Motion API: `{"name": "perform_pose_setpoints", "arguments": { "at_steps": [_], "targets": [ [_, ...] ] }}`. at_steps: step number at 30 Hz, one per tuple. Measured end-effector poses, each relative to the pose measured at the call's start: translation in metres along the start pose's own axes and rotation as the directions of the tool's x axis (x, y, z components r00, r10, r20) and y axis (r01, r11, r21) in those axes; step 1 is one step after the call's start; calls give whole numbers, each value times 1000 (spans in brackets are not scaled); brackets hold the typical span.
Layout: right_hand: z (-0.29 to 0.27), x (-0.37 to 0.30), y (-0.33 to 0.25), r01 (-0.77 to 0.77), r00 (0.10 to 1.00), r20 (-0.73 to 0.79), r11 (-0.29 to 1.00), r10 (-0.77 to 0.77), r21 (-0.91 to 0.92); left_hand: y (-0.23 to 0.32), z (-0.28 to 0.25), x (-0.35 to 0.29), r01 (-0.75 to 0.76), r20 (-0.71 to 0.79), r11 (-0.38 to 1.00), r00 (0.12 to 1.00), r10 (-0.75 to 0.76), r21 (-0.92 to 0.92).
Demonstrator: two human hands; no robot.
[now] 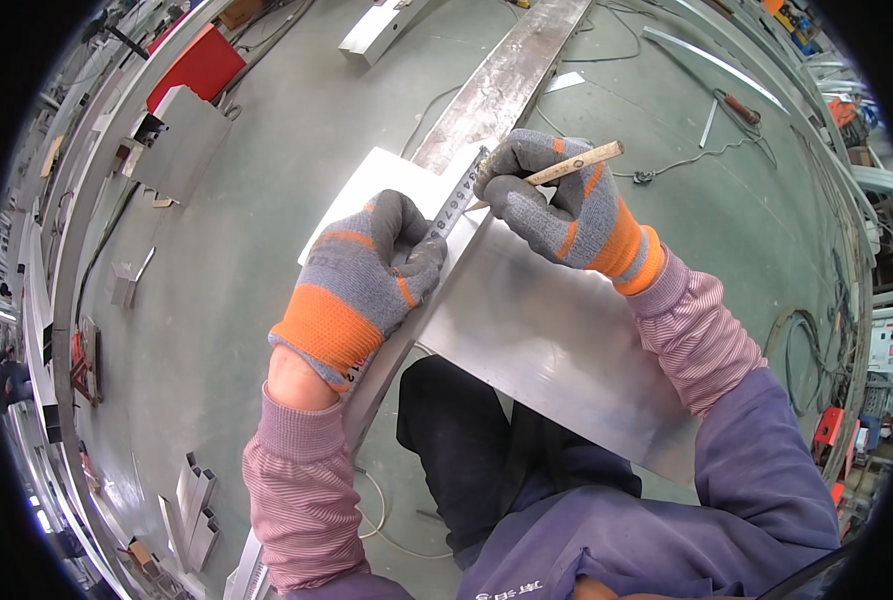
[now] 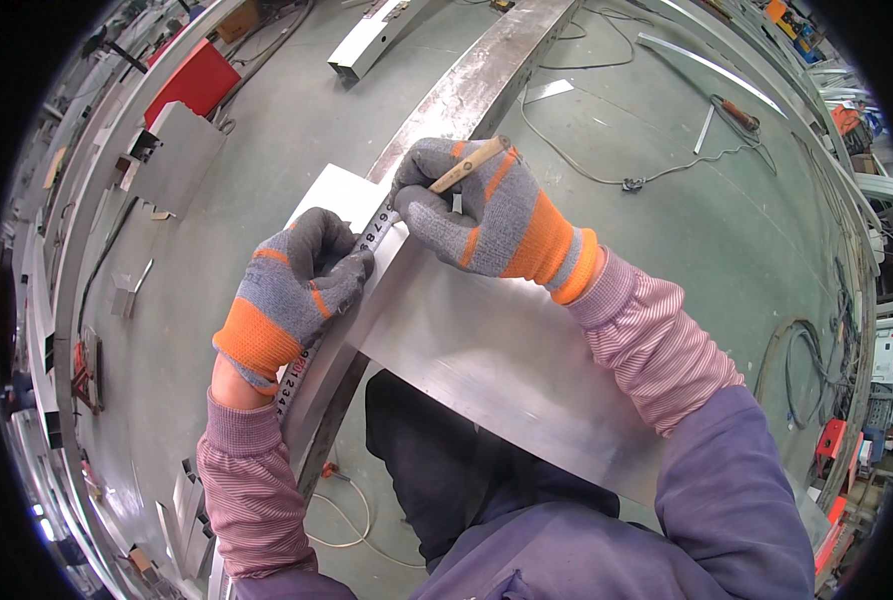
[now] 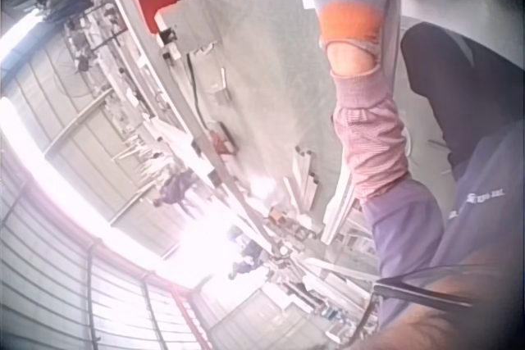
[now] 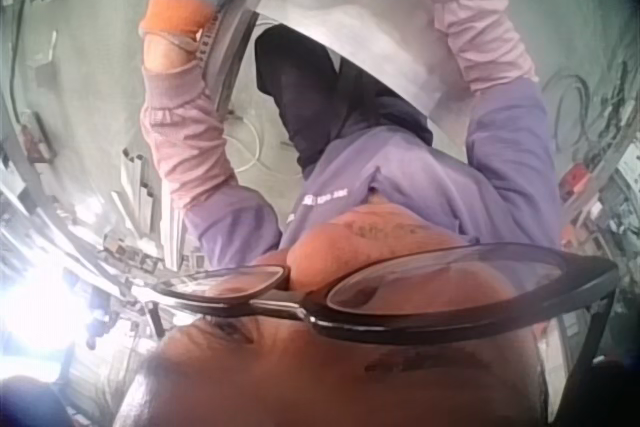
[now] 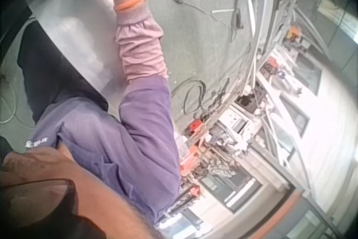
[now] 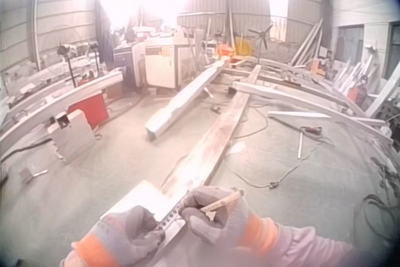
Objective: The person uses a calculator to perform calculations, then measures a metal sheet with a ruler and marks it with a pencil. The person repeats the measuring and marking process on different sections of the sheet.
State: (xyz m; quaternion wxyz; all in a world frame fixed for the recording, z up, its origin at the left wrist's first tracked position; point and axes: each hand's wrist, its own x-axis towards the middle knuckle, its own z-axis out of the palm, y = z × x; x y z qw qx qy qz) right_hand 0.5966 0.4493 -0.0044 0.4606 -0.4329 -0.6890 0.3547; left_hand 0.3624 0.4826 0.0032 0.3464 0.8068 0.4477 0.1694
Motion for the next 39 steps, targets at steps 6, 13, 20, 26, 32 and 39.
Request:
{"name": "perform_pose_setpoints", "arguments": {
  "at_steps": [6,13,20,26,32,39],
  "targets": [
    [-1,0,-2,-12,1000,17,1000,12,-9,2,-1,0,-7,-1,1000,1000,7,3],
    [-1,0,7,74,997,12,997,-74,-25,2,-1,1,5,-3,1000,1000,-5,2],
    [-4,1,1,25,999,48,999,-23,-33,1,0,1,-19,-12,1000,1000,19,-8],
    [1,-7,6,98,987,-144,976,-71,193,8,0,-2,-4,-24,1000,1000,4,-4],
    [29,-29,-9,531,846,88,846,-525,-53,9,-2,-6,44,-17,999,999,-44,-8],
    [54,-51,-3,732,647,258,679,-718,53,29,-26,-81,68,-327,980,936,-126,-185]
  ]
}}
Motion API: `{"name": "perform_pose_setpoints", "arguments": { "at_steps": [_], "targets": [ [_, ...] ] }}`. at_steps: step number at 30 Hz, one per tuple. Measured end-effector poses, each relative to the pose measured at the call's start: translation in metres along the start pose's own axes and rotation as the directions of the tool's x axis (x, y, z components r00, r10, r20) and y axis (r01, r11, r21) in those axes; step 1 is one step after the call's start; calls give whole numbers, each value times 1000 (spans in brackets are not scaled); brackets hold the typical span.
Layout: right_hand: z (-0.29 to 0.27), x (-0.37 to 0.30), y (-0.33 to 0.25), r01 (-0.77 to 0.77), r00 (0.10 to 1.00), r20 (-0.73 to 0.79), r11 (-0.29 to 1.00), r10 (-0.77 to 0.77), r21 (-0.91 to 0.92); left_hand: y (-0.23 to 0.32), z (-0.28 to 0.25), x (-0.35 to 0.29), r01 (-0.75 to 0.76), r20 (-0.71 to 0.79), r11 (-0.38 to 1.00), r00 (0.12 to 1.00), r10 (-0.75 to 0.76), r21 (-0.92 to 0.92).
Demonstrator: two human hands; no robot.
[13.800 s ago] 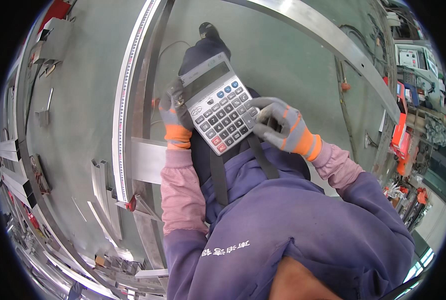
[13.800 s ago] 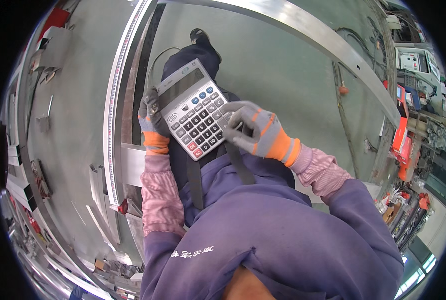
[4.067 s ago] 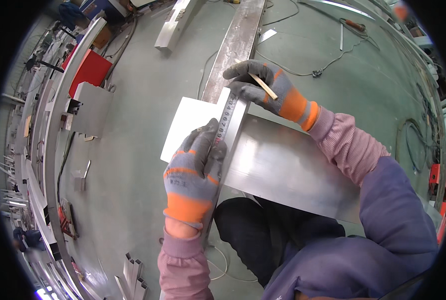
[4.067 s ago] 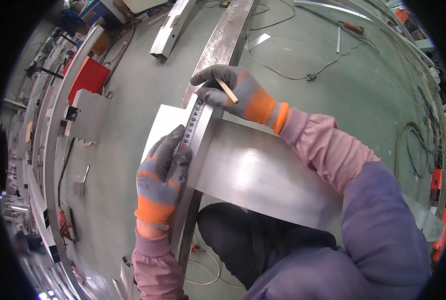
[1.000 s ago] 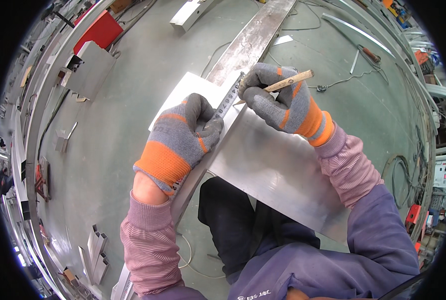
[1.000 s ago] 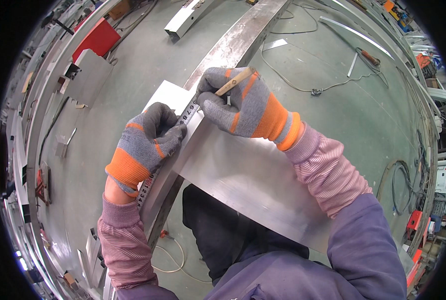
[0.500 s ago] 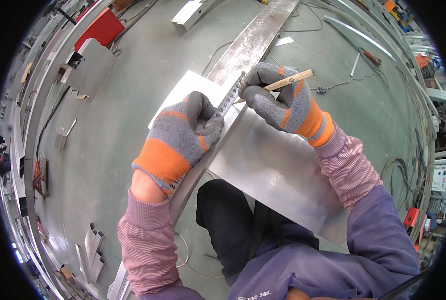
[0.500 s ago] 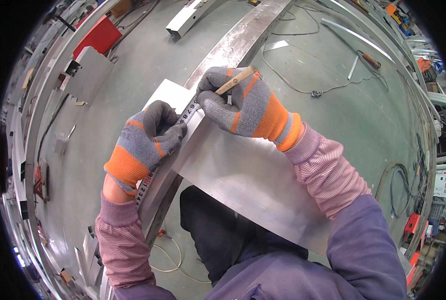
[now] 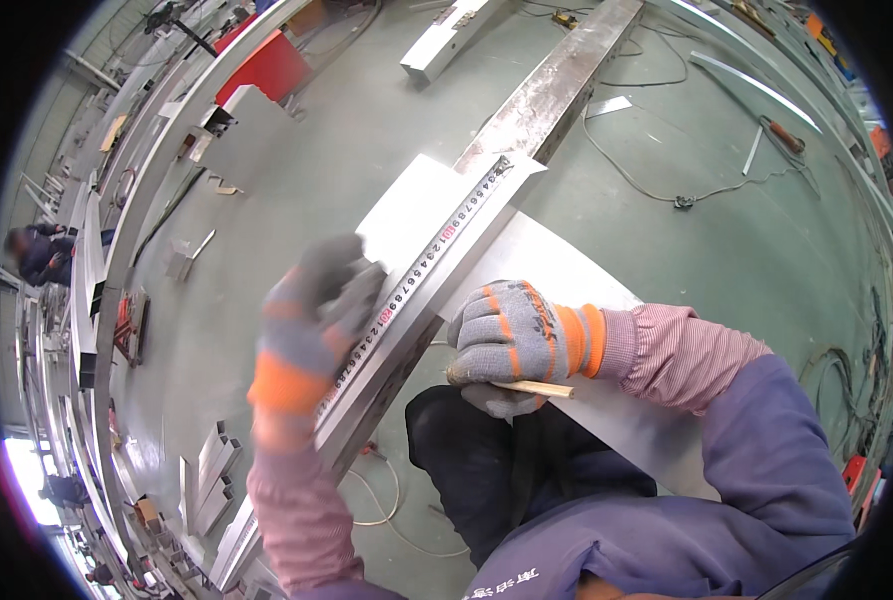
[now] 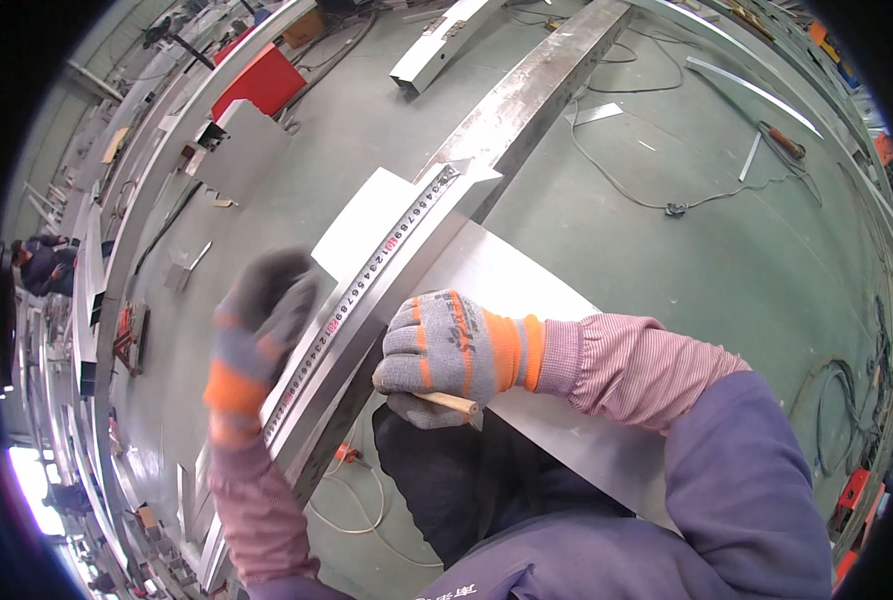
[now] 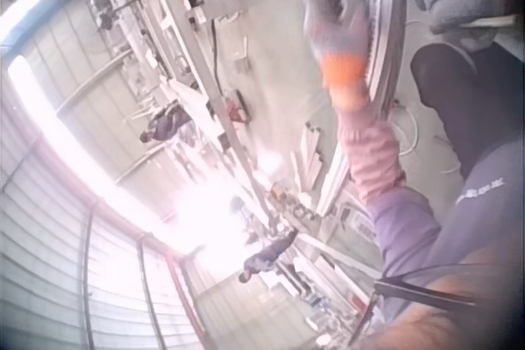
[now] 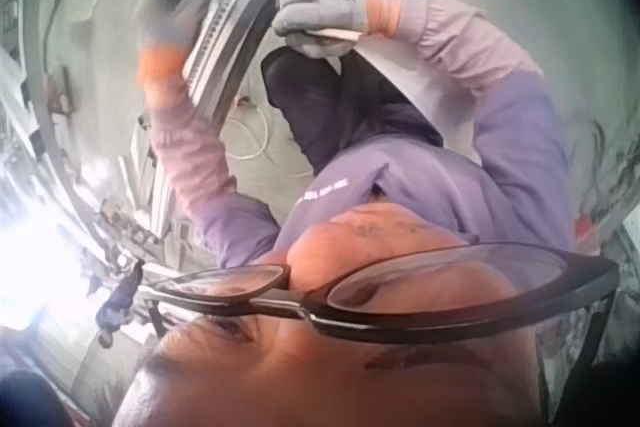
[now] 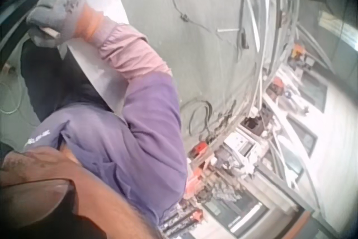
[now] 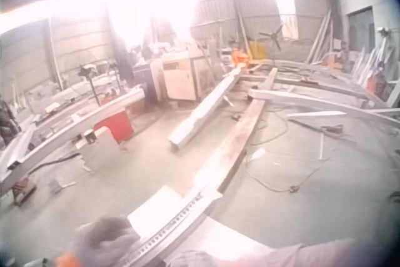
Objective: The person uses a calculator to perform calculations, then measures a metal sheet with a ruler and marks it with a pencil. The person repeats the measuring and marking process on different sections of the sheet.
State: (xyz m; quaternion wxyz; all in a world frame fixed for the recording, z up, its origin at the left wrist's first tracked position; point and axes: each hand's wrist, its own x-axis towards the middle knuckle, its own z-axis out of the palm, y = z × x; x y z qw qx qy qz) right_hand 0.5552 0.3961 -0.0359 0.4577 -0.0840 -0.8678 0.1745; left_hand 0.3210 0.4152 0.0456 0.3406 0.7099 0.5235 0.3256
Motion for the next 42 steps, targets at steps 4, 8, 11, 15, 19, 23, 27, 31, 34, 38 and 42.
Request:
{"name": "perform_pose_setpoints", "arguments": {
  "at_steps": [4,8,11,15,19,23,27,31,34,38,42],
  "targets": [
    [22,7,-7,52,998,43,998,-52,19,-14,-85,-137,-8,-389,996,920,42,88],
    [30,1,-15,129,961,249,991,-119,-24,-48,-139,-287,374,-740,892,668,-71,253],
    [30,4,-33,184,977,101,983,-185,21,-45,-212,-406,527,-931,806,356,77,268],
    [53,15,-62,166,963,199,983,-179,82,-72,-221,-613,880,-995,471,-86,47,-54],
    [48,4,-53,128,953,264,988,-147,87,-121,-154,-664,906,-972,395,-67,-225,-154],
    [44,3,-48,125,948,284,989,-141,72,-170,-159,-641,888,-937,396,-97,-334,-233],
    [52,3,-47,131,957,245,986,-153,101,-184,-236,-660,948,-887,293,28,-461,-123],
    [52,5,-49,124,955,263,990,-138,68,-191,-246,-600,784,-802,571,168,-573,-243],
    [49,3,-47,117,957,260,991,-131,71,-152,-242,-573,872,-718,336,-26,-695,-357],
    [51,4,-52,117,961,245,991,-130,64,-105,-220,-595,532,-744,679,129,-656,-506],
    [52,6,-51,112,960,251,991,-126,69,-83,-203,-559,378,-820,904,441,-364,-198]
  ]
}}
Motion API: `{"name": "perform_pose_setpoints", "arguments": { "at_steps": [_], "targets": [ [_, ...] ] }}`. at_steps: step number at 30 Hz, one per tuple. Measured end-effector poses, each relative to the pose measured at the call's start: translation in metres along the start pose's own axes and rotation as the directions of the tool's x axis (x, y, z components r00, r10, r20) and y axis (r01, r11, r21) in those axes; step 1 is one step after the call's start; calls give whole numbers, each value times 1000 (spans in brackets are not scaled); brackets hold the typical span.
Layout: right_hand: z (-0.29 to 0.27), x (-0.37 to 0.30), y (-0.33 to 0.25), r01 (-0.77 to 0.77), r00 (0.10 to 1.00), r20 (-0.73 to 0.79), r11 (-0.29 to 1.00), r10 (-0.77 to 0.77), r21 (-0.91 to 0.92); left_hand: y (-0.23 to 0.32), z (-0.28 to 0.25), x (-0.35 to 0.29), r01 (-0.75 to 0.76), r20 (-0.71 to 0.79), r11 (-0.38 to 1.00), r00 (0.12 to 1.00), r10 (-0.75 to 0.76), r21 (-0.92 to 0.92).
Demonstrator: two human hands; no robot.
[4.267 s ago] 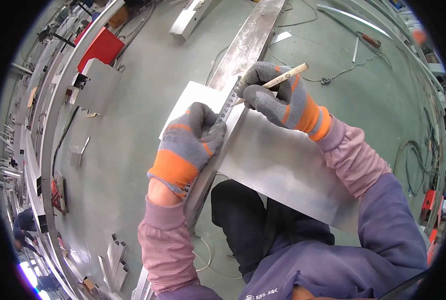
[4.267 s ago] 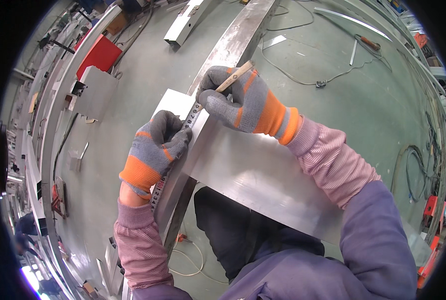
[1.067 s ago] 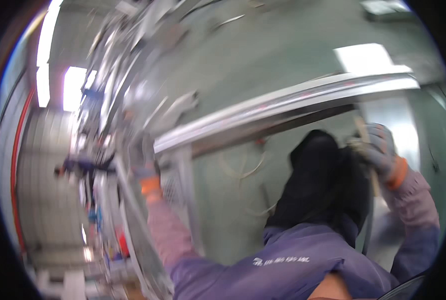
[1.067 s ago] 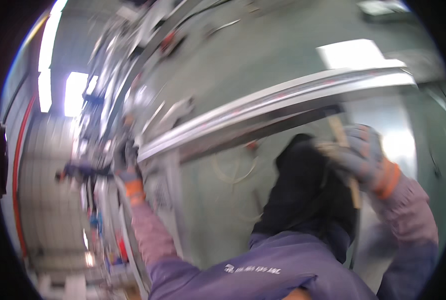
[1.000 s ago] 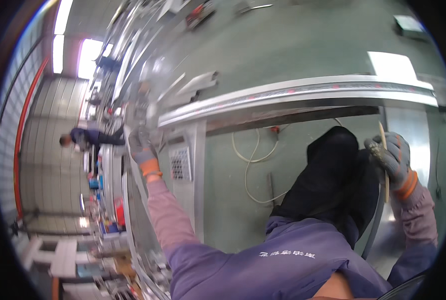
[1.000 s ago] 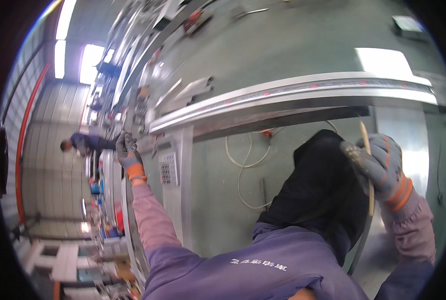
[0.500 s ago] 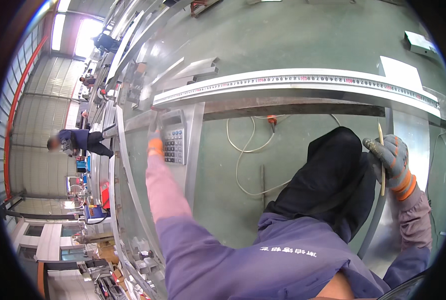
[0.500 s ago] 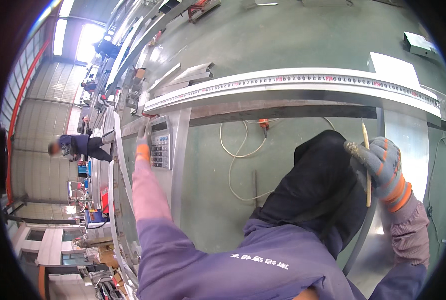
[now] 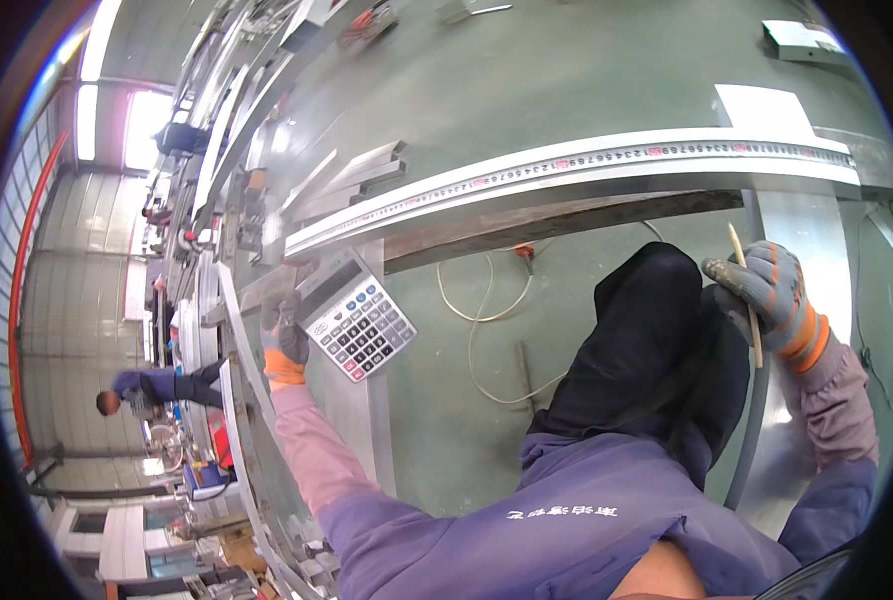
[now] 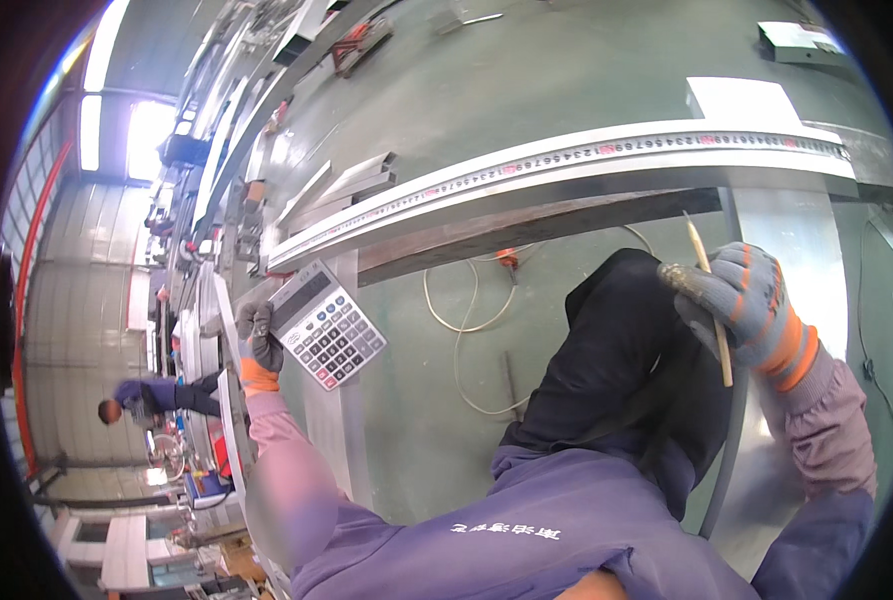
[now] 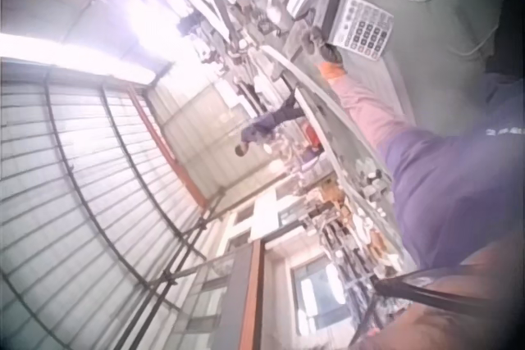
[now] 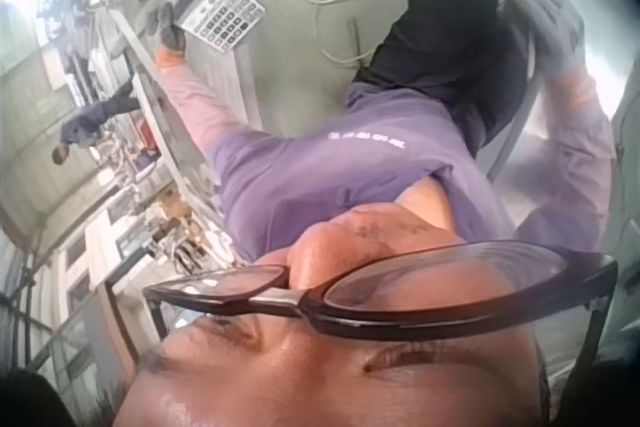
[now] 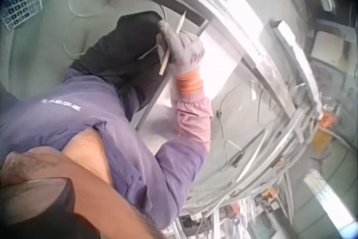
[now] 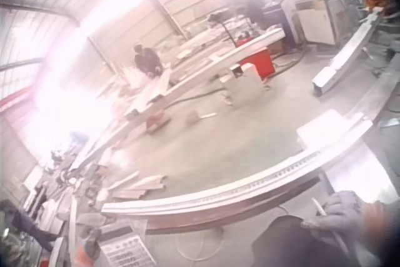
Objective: The person uses a calculator to perform calculations, then measures a metal sheet with a ruler and marks it with a pencil. The person repeats the measuring and marking process on different sections of the sheet.
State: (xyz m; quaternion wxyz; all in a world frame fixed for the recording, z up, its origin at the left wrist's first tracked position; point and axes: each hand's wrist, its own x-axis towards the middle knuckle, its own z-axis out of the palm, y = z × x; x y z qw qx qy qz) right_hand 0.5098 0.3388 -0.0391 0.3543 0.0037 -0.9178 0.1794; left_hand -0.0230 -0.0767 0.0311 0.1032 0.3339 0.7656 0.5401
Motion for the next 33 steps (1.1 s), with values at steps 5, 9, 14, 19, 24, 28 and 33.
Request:
{"name": "perform_pose_setpoints", "arguments": {
  "at_steps": [5,9,14,19,24,28,33],
  "targets": [
    [-13,-6,15,45,990,-129,998,-50,-35,77,175,1,-186,142,971,968,207,-151],
    [-34,-51,-17,-338,838,-399,928,372,156,122,347,-20,-12,361,859,904,228,-512],
    [-78,-147,-118,-648,661,-529,760,532,-47,190,520,-73,-70,616,870,678,400,-487],
    [-68,-216,-175,-823,374,-860,552,346,-136,237,636,-139,447,862,737,275,426,-507],
    [-59,-221,-193,-821,304,-803,569,512,52,257,677,-146,369,926,867,-41,376,-336],
    [-62,-208,-191,-777,255,-802,608,541,164,259,688,-135,262,879,915,-291,379,-308],
    [-61,-212,-184,-755,170,-812,603,559,257,255,690,-137,149,745,801,-299,596,-580]
  ]
}}
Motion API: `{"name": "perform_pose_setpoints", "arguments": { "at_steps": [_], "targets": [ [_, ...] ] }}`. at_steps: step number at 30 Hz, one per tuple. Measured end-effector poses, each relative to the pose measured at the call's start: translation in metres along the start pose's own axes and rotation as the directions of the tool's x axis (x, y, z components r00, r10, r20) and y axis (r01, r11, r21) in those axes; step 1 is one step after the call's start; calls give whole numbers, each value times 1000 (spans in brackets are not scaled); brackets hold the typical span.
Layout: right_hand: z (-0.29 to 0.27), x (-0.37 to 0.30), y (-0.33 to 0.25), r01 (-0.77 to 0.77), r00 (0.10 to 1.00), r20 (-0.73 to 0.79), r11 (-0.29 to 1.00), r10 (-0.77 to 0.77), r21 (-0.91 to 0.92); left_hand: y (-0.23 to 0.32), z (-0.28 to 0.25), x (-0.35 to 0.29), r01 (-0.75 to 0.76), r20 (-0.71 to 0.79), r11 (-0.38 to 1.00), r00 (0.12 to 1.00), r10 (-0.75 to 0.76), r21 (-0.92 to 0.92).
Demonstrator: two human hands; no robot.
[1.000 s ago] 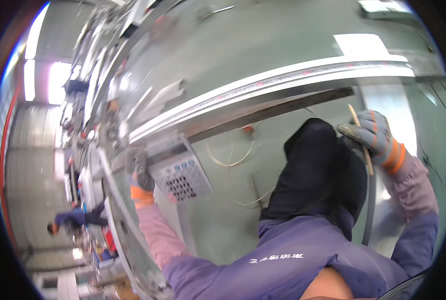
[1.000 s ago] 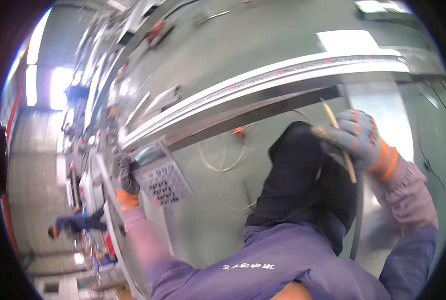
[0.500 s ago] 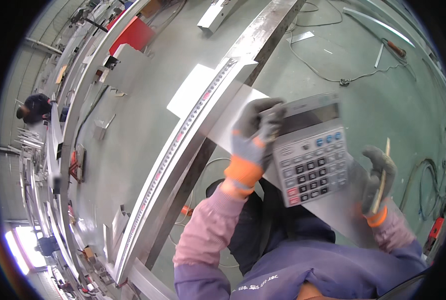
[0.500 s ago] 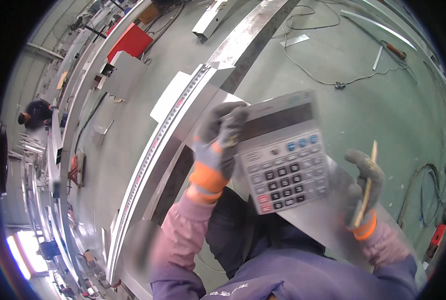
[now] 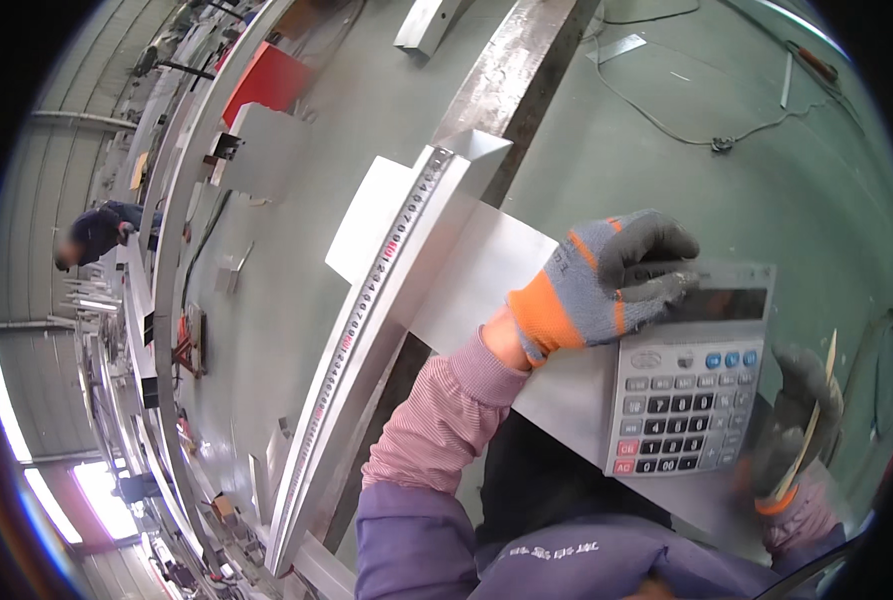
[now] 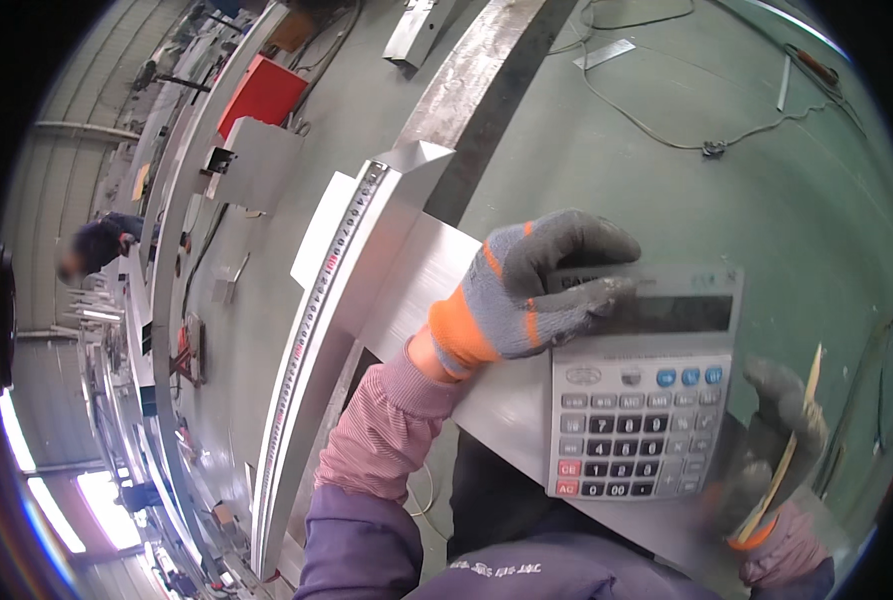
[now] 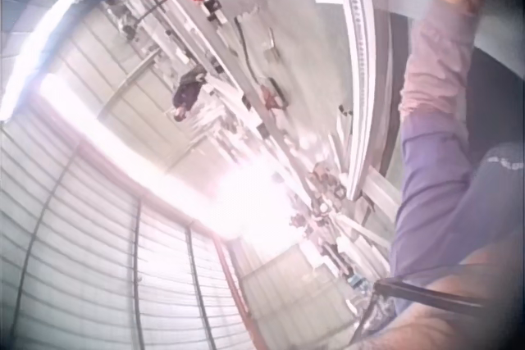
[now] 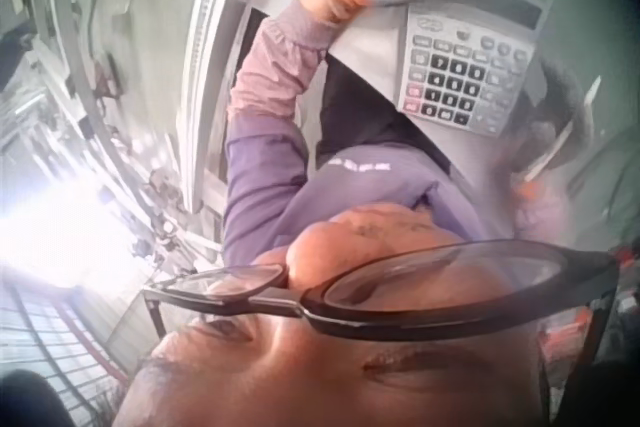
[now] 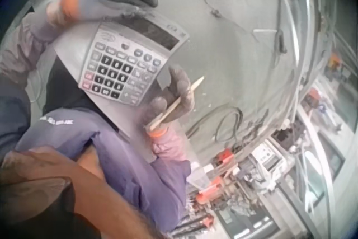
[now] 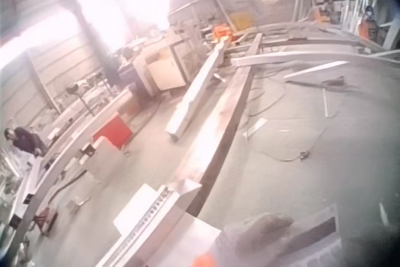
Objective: The person uses a calculator to perform calculations, then measures a metal sheet with a ruler and marks it with a pencil. The person repeats the measuring and marking process on different sections of the sheet.
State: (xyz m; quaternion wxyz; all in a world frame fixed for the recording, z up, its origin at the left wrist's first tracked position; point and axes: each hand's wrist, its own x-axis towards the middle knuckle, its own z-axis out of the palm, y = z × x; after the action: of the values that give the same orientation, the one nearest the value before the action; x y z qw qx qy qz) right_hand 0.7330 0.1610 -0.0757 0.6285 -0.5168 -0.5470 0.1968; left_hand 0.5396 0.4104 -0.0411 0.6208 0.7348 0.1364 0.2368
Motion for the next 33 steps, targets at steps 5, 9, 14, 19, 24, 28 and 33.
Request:
{"name": "perform_pose_setpoints", "arguments": {
  "at_steps": [5,9,14,19,24,28,33],
  "targets": [
    [8,20,6,-68,988,-138,998,66,-11,-1,0,7,88,51,996,995,-87,-19],
    [12,26,-1,-170,973,-141,982,181,88,8,-14,37,134,282,965,939,-196,224],
    [13,23,-1,-125,969,-197,983,150,134,-1,-2,61,150,406,945,875,-264,291],
    [9,28,6,-118,943,-313,993,109,-11,-4,28,81,85,408,927,880,-242,365],
    [-11,26,1,-217,929,-242,943,279,254,-13,25,81,167,523,975,824,-220,147],
    [-9,26,3,-265,911,-269,944,312,197,-17,16,78,113,622,989,769,-147,94],
    [-5,26,4,-247,925,-247,951,289,187,-20,12,77,191,606,970,757,-243,151]
  ]
}}
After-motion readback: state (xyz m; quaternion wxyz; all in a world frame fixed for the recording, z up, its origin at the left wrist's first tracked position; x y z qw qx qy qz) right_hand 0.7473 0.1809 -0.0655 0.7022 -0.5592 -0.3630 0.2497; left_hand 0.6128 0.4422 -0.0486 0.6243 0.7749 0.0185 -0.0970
